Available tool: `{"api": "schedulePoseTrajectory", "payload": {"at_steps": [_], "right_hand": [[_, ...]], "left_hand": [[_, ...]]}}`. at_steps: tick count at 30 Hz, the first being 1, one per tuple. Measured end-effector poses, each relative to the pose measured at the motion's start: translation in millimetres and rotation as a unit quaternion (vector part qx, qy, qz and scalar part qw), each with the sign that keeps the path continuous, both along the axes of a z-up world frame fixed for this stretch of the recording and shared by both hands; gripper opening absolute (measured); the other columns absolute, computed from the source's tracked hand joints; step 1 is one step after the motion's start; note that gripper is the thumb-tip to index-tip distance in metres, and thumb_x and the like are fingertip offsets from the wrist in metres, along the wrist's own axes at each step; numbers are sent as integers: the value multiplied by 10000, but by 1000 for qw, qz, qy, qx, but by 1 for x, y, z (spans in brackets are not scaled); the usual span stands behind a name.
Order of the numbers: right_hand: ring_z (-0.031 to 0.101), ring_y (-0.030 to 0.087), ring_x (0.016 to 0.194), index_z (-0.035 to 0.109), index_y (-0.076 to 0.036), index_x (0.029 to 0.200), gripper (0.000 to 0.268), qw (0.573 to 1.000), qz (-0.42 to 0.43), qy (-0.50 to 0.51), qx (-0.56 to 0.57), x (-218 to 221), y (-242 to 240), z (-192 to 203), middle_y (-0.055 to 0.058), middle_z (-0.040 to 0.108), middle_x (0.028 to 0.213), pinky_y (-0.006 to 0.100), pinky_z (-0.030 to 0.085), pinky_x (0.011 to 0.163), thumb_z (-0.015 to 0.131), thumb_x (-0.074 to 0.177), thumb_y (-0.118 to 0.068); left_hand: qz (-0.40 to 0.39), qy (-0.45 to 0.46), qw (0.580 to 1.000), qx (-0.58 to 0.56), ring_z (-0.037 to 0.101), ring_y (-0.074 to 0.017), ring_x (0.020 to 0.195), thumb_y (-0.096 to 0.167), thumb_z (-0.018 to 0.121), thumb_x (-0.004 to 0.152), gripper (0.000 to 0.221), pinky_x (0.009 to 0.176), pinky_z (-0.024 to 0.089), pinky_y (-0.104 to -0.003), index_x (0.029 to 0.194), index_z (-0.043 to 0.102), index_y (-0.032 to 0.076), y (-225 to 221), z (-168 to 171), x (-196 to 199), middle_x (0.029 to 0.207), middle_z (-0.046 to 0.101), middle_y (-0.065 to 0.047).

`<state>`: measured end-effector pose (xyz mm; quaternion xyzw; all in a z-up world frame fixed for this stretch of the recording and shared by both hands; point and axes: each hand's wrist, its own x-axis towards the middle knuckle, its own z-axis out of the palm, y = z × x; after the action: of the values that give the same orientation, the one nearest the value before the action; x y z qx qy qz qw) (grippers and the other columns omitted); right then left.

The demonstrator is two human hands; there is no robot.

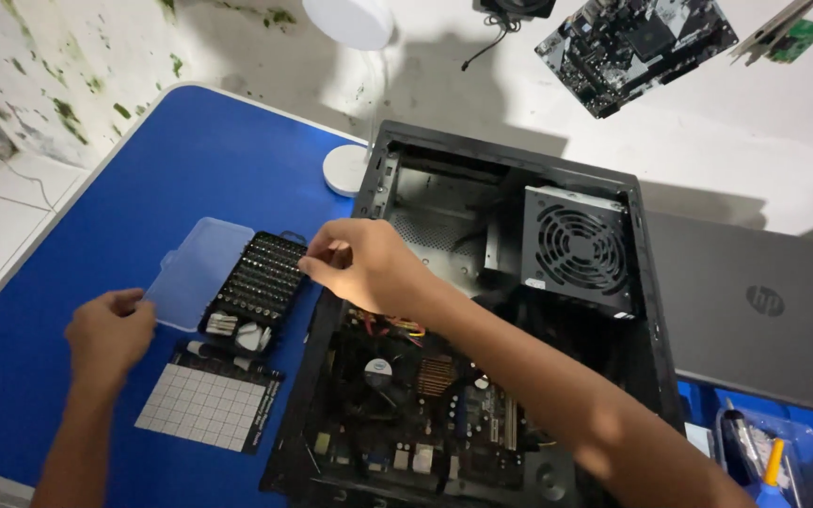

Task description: Final assembly and cable management of a desktop computer inside its case.

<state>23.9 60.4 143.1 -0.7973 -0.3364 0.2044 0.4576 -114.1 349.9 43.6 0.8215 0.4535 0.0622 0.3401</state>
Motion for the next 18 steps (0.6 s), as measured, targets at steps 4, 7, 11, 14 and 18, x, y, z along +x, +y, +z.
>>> {"api": "schedulePoseTrajectory", "payload": {"at_steps": [4,7,11,14,18], "right_hand": [[622,151,688,734,-89,929,186,1000,6,-8,-11,0,5,0,46,728,812,285,518,632,691,944,-269],[672,189,835,728,-117,912,181,997,24,-51,-50,6,17,-1,41,767,927,327,549,720,667,940,-285],[645,207,810,711,-84,912,126,985,79,-138,-61,23,47,-17,64,718,873,333,542,720,657,949,-191],[634,248,796,706,-48,895,87,976,101,-194,-6,37,75,-47,104,709,838,350,523,713,638,916,-98],[672,333,845,704,-6,1027,220,975,101,-196,-1,51,109,-75,172,708,942,421,534,705,525,903,-43]], "left_hand": [[29,-32,999,-26,680,-370,1056,78,618,1036,409,858,587,-473,1436,592,-1,-19,21,-2,1311,647,-260],[22,-39,999,-1,690,-324,948,102,613,1072,349,788,585,-440,1413,622,24,-20,30,-4,1270,662,-236],[6,-74,997,-32,613,-370,1200,156,609,1038,395,977,521,-536,1408,614,16,-32,50,-1,1335,640,-228],[39,-81,990,-107,595,-350,1226,157,576,1053,394,1000,509,-498,1429,572,41,-34,47,-2,1353,620,-207],[64,-146,970,-183,643,-326,1168,173,586,1040,392,973,532,-423,1411,580,48,-31,35,-3,1309,657,-186]]}}
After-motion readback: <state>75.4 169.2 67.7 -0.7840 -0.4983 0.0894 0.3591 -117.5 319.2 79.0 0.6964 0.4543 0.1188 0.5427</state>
